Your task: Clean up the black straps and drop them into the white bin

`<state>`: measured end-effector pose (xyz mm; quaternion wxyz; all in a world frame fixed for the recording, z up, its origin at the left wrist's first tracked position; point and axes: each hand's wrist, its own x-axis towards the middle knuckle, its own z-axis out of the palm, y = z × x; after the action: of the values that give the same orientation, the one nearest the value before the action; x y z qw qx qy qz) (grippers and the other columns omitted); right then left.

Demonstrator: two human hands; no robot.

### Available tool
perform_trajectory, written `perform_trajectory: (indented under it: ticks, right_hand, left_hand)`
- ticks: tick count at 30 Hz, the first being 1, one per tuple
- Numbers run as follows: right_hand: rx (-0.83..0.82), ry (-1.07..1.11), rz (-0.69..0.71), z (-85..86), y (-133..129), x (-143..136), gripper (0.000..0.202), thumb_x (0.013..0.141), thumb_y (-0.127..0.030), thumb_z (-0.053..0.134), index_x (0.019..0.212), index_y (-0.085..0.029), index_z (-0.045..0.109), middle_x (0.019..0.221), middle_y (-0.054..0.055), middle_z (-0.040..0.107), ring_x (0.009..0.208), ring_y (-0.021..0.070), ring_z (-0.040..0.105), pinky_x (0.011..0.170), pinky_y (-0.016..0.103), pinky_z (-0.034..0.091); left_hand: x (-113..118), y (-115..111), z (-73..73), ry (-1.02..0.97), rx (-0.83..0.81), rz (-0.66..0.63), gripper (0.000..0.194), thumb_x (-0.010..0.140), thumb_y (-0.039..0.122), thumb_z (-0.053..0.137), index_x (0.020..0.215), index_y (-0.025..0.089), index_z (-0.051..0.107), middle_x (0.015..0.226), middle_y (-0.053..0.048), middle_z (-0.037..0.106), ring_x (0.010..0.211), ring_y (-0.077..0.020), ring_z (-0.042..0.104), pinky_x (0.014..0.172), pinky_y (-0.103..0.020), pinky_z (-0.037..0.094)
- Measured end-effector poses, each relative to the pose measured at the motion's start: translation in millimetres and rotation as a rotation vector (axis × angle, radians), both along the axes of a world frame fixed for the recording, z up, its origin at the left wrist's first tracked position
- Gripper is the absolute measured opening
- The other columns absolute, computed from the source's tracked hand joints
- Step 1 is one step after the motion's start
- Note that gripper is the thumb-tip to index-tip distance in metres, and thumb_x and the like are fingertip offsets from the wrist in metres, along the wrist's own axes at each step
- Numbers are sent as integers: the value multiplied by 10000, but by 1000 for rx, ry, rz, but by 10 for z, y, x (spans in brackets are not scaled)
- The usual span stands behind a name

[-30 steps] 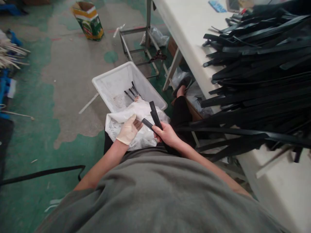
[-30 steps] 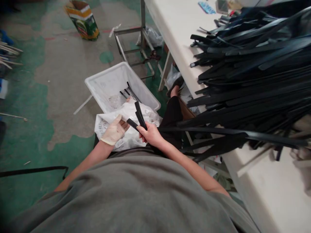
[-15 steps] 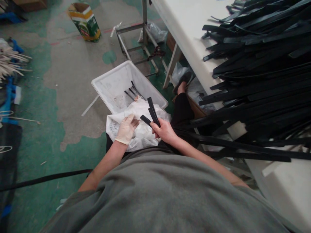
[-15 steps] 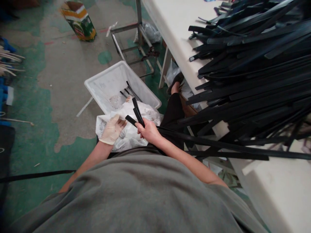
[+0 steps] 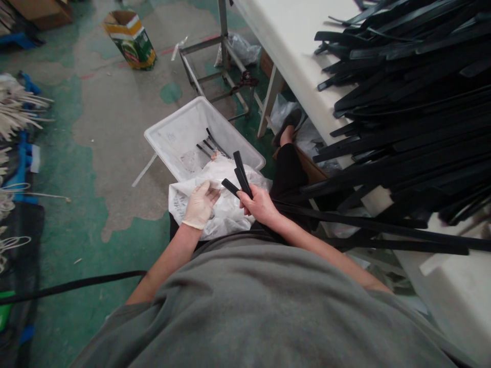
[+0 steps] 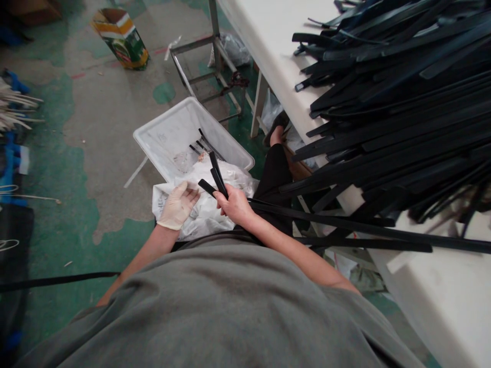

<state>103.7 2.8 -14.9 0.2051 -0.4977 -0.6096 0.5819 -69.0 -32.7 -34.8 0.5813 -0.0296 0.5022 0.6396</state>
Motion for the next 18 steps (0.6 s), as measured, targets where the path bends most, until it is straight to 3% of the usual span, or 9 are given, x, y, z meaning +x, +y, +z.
perform_trajectory:
  ticks: [7, 11, 16, 18]
  right_hand:
    - [-2, -45, 75, -18, -15, -19, 159, 911, -268, 551, 789, -179, 501, 580, -42, 615, 390, 68, 551, 382, 140, 403]
    - [19, -73, 97, -33, 9, -83, 150, 923, -266, 546, 809, -174, 517, 583, -46, 611, 393, 62, 550, 390, 134, 388]
    - [-26, -82, 198, 105, 65, -124, 175, 960, -270, 508, 823, -163, 525, 654, -27, 649, 462, 63, 598, 427, 128, 395]
    - [-61, -74, 281, 176, 111, -84, 202, 969, -291, 506, 821, -158, 543, 698, -19, 680, 500, 63, 625, 460, 131, 410]
  left_hand:
    - [17, 3, -50, 89, 26, -28, 362, 550, 295, 890, 744, 180, 607, 715, 10, 696, 684, -136, 668, 707, -263, 520]
    - [126, -15, -97, 136, 36, -123, 397, 526, 328, 904, 752, 163, 622, 732, -3, 698, 682, -138, 661, 690, -255, 520]
    - [153, -12, -3, 186, -20, -227, 281, 669, 286, 825, 698, 146, 583, 674, -4, 669, 628, -125, 625, 640, -234, 521]
    - [48, 67, 45, 222, -55, -105, 178, 761, 186, 733, 698, 154, 570, 683, 14, 664, 657, -106, 618, 685, -219, 538]
